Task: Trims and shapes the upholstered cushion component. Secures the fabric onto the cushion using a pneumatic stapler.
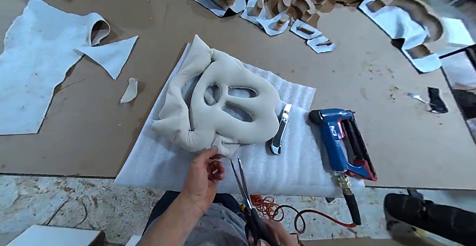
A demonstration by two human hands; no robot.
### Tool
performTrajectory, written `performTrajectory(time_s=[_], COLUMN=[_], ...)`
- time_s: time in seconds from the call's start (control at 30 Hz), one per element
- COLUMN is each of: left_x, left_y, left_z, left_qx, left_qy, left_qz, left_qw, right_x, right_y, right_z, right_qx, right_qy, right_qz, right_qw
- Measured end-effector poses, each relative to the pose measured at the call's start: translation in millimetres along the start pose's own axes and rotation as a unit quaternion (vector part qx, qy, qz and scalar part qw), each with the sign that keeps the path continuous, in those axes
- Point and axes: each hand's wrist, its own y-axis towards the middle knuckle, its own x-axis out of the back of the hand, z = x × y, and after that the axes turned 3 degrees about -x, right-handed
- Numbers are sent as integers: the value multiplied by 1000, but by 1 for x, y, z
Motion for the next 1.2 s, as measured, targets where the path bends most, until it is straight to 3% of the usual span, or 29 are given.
performTrajectory(time_s=[0.1, 0.17, 0.47, 0.67, 0.87, 1.2], left_x=[11, 18, 20, 30, 35, 38], left_y=[0, 0, -3, 0, 7, 13], left_z=[-4, -10, -21, -22, -25, -30], left_qx=[-71, -75, -36, -12, -17, -27], left_qy=[148, 188, 222, 192, 244, 311], left_qz=[29, 55, 13, 73, 84, 95], left_qw=[986, 978, 974, 979, 966, 945], right_x=[7, 9, 0, -13, -26, -40], right_y=[7, 12, 39, 47, 55, 50], right_z=[0, -1, 12, 13, 14, 0], right_qx=[-8, -2, 0, 9, 3, 67], right_qy=[2, 15, 4, 24, 27, -3], right_qz=[21, 36, 50, 33, -18, -68], right_qw=[1000, 999, 999, 999, 999, 995])
